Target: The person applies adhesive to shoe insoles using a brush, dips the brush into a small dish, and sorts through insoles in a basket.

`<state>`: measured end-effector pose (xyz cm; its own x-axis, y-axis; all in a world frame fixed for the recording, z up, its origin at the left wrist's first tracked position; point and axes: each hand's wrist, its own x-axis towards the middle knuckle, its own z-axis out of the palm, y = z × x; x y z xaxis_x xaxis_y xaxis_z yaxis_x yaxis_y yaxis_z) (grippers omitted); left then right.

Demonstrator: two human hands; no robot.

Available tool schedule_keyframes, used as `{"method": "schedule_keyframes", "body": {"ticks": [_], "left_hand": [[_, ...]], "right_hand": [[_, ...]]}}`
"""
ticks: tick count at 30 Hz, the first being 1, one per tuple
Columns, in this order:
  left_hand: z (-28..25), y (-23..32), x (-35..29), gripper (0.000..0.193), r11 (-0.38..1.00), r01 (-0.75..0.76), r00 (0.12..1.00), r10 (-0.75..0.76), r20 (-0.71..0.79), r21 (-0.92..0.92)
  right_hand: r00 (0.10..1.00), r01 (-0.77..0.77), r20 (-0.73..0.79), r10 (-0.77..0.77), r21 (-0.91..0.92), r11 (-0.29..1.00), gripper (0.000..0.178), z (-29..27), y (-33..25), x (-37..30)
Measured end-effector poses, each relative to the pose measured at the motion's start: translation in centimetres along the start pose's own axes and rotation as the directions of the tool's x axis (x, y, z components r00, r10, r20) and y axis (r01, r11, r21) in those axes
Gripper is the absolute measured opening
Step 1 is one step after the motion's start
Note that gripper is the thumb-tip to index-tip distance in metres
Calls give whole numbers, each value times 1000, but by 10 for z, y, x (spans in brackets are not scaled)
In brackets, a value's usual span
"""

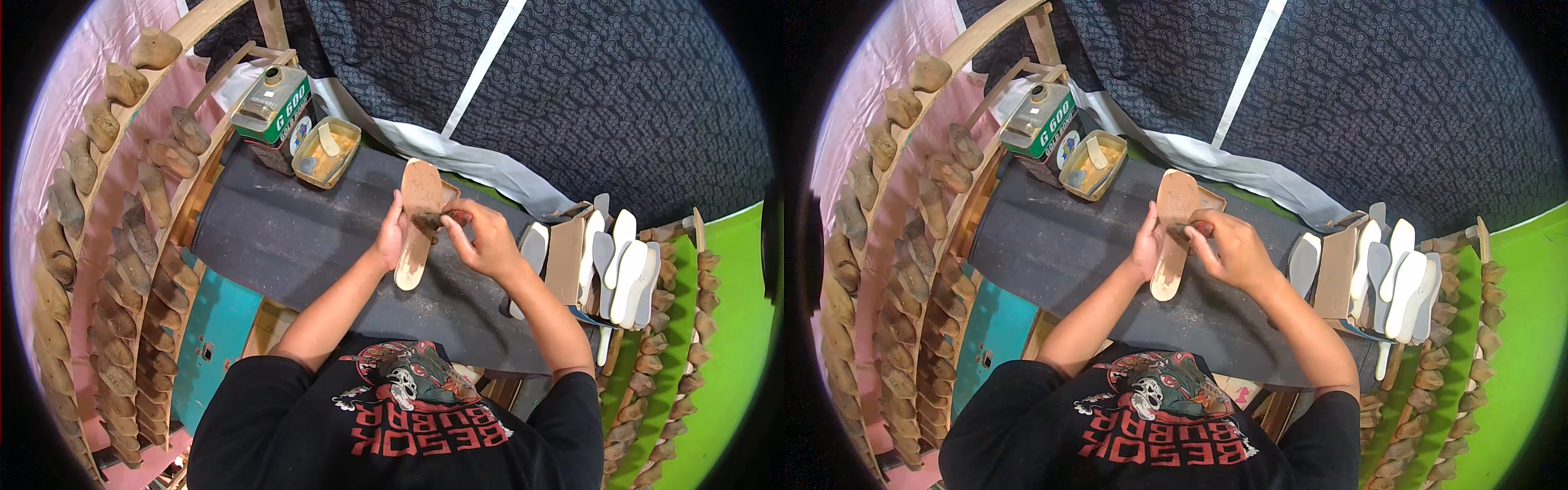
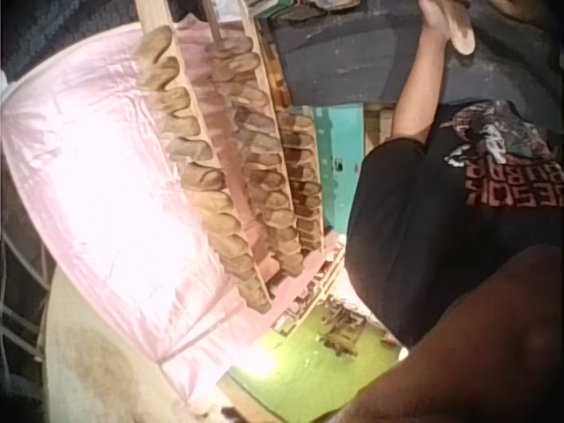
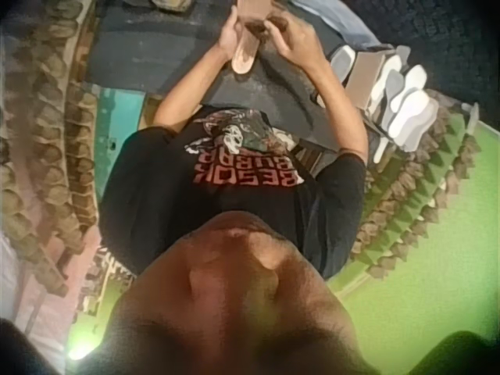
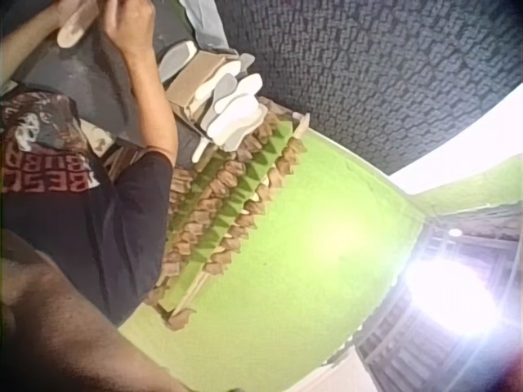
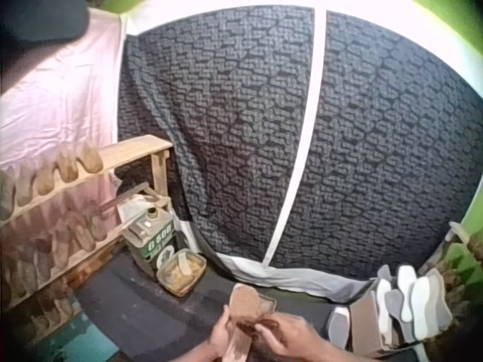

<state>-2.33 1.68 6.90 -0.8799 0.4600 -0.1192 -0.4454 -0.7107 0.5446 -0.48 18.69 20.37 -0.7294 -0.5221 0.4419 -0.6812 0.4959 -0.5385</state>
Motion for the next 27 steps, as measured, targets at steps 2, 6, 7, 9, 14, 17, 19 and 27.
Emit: {"method": "schedule_keyframes", "body": {"ticks": [2,6,7,9,14,17,19,27], "left_hand": [[-5,-1,0,91,1000,0,1000,0,6,0],[-9,4,-1,92,992,54,996,-61,-58,-112],[-25,2,2,92,995,19,1000,-20,-14,-98],[-29,2,6,92,997,-52,999,53,9,-60],[-31,5,5,92,997,-22,1000,23,6,-74],[-19,9,2,92,996,3,1000,-4,-11,-95],[-20,5,3,91,990,24,998,-17,56,-142],[-42,2,0,93,994,67,996,-61,65,-86]], "right_hand": [[999,29,-28,-30,-27,999,23,3,1,-1],[973,208,110,-204,-25,978,26,11,-18,-10],[976,172,137,-172,13,985,16,15,-28,-14],[962,194,184,-204,69,978,19,21,-33,-23],[985,125,105,-135,96,987,21,22,-18,-21],[998,-61,-6,62,52,997,20,12,4,-7],[988,-130,-79,133,48,990,19,5,16,-1],[932,-208,-276,233,117,971,15,-2,58,3]]}}
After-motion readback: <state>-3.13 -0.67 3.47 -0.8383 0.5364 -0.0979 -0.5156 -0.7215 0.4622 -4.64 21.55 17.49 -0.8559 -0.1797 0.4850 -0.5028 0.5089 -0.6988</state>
